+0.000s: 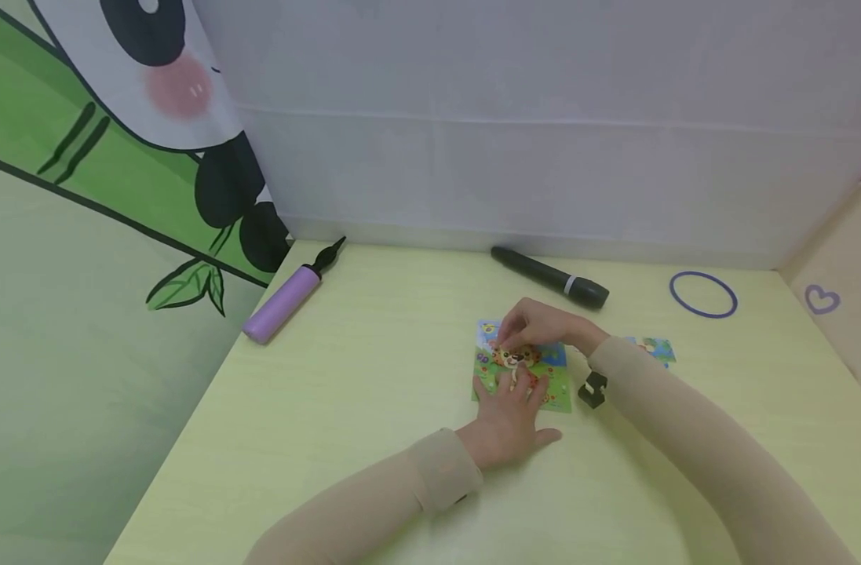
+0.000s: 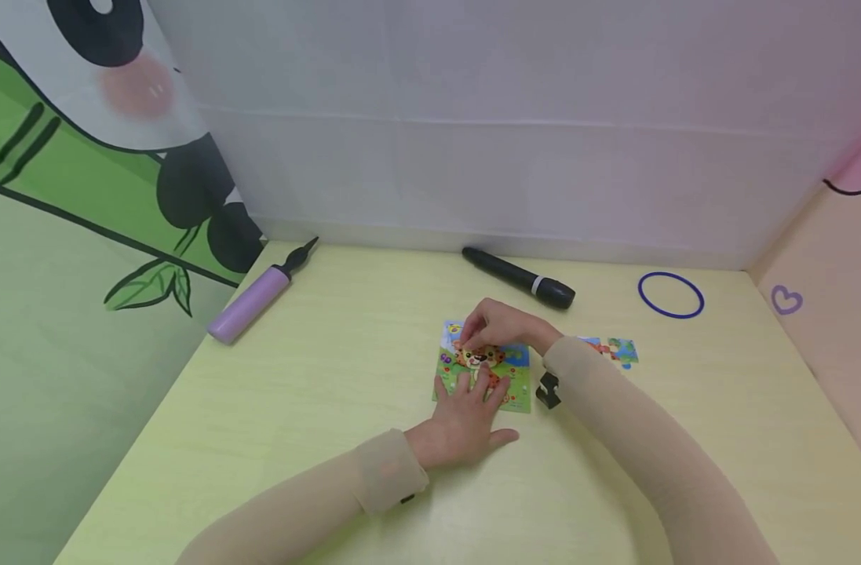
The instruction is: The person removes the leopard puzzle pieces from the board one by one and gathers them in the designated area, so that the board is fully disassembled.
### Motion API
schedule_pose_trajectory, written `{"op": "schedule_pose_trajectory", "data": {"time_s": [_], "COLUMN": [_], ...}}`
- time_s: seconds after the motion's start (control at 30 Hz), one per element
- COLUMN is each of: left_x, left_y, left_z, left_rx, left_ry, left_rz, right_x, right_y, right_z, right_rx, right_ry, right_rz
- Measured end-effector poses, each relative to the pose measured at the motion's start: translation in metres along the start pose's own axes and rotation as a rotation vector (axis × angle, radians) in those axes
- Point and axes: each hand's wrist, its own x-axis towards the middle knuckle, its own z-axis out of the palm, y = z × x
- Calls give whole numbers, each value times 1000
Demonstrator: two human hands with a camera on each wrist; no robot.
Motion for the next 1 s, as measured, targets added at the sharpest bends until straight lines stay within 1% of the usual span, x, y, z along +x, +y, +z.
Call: {"op": "schedule_pose_trajectory", "data": {"time_s": [0.1,0.17,0.27,0.37,0.4,0.47,0.8,1.0], "left_x": [-1,-2,-4,-6,-6,-7,-8,-11], "left_y": [-1,-1,-2,-2,-2,-2,-3,-3], "left_z": [0,0,0,1,1,1,5,5], "left_rx": [-5,-10,-9,0,3,7,13,13], "left_ry": [0,2,0,-1,-2,-1,-5,-7], "left_rz": [3,4,4,4,5,8,14,18], "right_x": [-1,-3,-4,-4,-3,-4,-4,-3], "right_y": [-2,-9,-12,-12,-8,-8,-9,-10], "right_z": [3,5,7,8,8,9,12,14], "right_rx": [-10,-23,-55,-80,-90,-89,-115,-118], "right_ry": [7,15,24,27,30,34,48,49], "right_rz": [-24,-35,-46,-64,-69,-77,-76,-68]}}
